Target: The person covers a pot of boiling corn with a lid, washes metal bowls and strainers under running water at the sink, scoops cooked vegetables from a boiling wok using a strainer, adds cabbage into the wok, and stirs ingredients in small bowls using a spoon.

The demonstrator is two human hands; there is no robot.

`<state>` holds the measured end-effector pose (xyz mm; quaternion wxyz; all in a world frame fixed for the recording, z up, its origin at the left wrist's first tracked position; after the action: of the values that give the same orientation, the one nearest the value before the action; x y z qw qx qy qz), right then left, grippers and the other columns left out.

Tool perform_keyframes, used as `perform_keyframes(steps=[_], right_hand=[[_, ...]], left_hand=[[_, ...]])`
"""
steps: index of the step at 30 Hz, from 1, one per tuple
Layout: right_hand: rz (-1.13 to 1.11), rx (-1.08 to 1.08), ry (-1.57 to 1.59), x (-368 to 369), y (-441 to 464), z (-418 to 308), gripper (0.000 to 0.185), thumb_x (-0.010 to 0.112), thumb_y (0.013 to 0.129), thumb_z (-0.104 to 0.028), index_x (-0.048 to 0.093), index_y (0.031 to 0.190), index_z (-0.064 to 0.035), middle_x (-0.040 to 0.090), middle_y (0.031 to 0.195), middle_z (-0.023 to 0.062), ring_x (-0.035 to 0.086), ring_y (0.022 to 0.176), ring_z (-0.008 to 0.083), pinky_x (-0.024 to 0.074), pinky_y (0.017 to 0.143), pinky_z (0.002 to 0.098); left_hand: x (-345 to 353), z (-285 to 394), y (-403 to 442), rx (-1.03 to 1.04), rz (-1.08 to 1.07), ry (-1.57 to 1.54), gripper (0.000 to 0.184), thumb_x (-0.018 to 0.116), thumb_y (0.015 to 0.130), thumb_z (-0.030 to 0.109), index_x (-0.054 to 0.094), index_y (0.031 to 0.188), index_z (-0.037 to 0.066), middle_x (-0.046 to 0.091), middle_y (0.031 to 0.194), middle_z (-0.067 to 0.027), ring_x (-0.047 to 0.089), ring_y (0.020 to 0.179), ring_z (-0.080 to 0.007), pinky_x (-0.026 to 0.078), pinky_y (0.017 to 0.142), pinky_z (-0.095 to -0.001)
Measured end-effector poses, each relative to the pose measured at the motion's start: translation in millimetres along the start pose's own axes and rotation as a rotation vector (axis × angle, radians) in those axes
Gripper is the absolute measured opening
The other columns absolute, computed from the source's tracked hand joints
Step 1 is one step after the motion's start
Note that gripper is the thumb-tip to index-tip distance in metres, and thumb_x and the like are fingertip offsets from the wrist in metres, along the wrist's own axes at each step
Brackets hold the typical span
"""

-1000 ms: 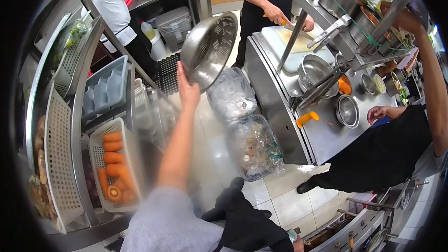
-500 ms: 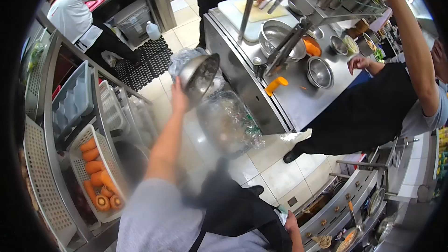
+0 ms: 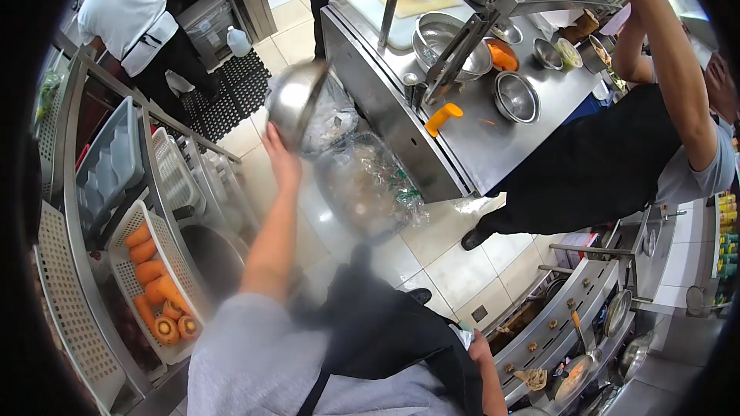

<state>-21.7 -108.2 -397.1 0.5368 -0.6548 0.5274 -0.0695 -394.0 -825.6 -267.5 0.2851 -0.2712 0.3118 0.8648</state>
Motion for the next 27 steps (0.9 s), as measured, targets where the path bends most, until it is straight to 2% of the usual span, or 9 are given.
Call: perform_keyframes(steps=[3, 5, 6, 11, 15, 19, 22, 23, 27], right_hand=[[-0.004, -0.026, 0.088, -4.7, 6.6, -21.3, 0.035, 0.06, 0.076, -0.017, 0.06, 0.108, -0.0023, 0.066, 0.101, 0.0173, 0.062, 0.099, 0.0279, 0.0463, 0.084, 0.0362], [0.097, -0.154, -0.123, -12.5, -1.6, -54.4, 0.032, 0.059, 0.078, -0.017, 0.06, 0.107, -0.0034, 0.066, 0.101, 0.0172, 0.062, 0.098, 0.0288, 0.0461, 0.085, 0.0357], [0.111, -0.119, -0.123, -21.6, -39.9, -133.3, 0.031, 0.059, 0.078, -0.017, 0.06, 0.106, -0.0047, 0.065, 0.103, 0.0187, 0.061, 0.1, 0.0316, 0.0459, 0.086, 0.0362], [0.093, -0.039, -0.247, -16.8, -28.1, -106.1, 0.033, 0.059, 0.076, -0.018, 0.059, 0.106, -0.0053, 0.064, 0.102, 0.0199, 0.06, 0.1, 0.0335, 0.0455, 0.088, 0.0386], [0.07, -0.047, -0.195, -4.4, -16.6, -48.3, 0.035, 0.061, 0.073, -0.022, 0.059, 0.104, -0.006, 0.063, 0.102, 0.0204, 0.059, 0.099, 0.0359, 0.0457, 0.086, 0.0411], [0.087, 0.118, -0.108, -9.7, -27.9, -35.5, 0.046, 0.068, 0.07, -0.026, 0.058, 0.11, -0.0057, 0.065, 0.1, 0.0192, 0.061, 0.097, 0.0321, 0.0468, 0.085, 0.0383], [0.234, -0.063, -0.091, -40.1, 3.9, -64.5, 0.055, 0.067, 0.071, -0.023, 0.053, 0.121, -0.0031, 0.059, 0.117, 0.0206, 0.057, 0.107, 0.0308, 0.044, 0.091, 0.0362], [0.361, -0.128, -0.057, -67.8, -1.9, -111.1, 0.058, 0.064, 0.073, -0.019, 0.049, 0.126, -0.002, 0.054, 0.123, 0.0206, 0.055, 0.11, 0.0296, 0.0427, 0.094, 0.0359], [0.274, -0.58, 0.714, -153.8, 14.8, -283.7, 0.058, 0.061, 0.085, -0.01, 0.036, 0.137, -0.0038, 0.053, 0.122, 0.0126, 0.052, 0.11, 0.0178, 0.0431, 0.094, 0.0329]], left_hand=[[16.3, -7.6, -21.0, -0.124, -0.232, 0.075, 0.084, 0.048, 0.069, -0.013, 0.022, 0.145, 0.012, 0.026, 0.143, -0.0239, 0.036, 0.126, -0.0423, 0.037, 0.101, -0.0414], [19.6, -11.6, -7.5, -0.111, -0.173, -0.049, 0.083, 0.048, 0.069, -0.011, 0.022, 0.145, 0.012, 0.029, 0.142, -0.0229, 0.037, 0.125, -0.0411, 0.036, 0.102, -0.0408], [15.7, -20.5, 1.1, -0.109, -0.103, -0.165, 0.081, 0.047, 0.07, -0.01, 0.023, 0.144, 0.011, 0.033, 0.141, -0.0218, 0.039, 0.125, -0.0399, 0.035, 0.103, -0.0402], [13.9, -48.5, 2.6, -0.277, -0.365, -0.204, 0.074, 0.054, 0.073, 0.003, 0.027, 0.141, -0.001, 0.037, 0.141, -0.0209, 0.036, 0.132, -0.0311, 0.028, 0.109, -0.0356], [5.1, -74.2, -49.6, -0.649, -0.686, -0.347, 0.062, 0.057, 0.081, 0.01, 0.033, 0.136, -0.007, 0.044, 0.135, -0.0205, 0.046, 0.12, -0.0273, 0.036, 0.103, -0.0393], [-1.5, -87.9, -57.2, -0.268, -0.668, -0.596, 0.053, 0.046, 0.07, -0.003, 0.045, 0.123, -0.007, 0.054, 0.117, -0.0139, 0.052, 0.102, -0.0238, 0.039, 0.092, -0.0307], [-18.3, -43.4, -41.9, -0.247, -0.812, -0.604, 0.043, 0.046, 0.069, -0.003, 0.048, 0.112, -0.005, 0.055, 0.102, -0.0092, 0.051, 0.088, -0.0187, 0.041, 0.083, -0.028], [-33.2, -20.2, -36.1, -0.336, -0.822, -0.641, 0.038, 0.047, 0.068, -0.003, 0.05, 0.106, -0.005, 0.056, 0.096, -0.0067, 0.051, 0.082, -0.0163, 0.042, 0.078, -0.0266], [-74.3, 119.8, -36.6, -0.07, -1.037, -0.614, 0.022, 0.048, 0.067, -0.003, 0.052, 0.088, 0.0, 0.051, 0.073, 0.0026, 0.044, 0.063, -0.0079, 0.035, 0.055, -0.0232]])
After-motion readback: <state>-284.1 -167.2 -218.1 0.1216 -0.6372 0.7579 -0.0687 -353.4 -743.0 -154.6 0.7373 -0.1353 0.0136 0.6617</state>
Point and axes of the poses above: each hand's wrist, its own y-axis towards the middle knuckle, its own x-axis out of the palm, z = x × y, the point moved 9 cm from there along y, towards the middle knuckle
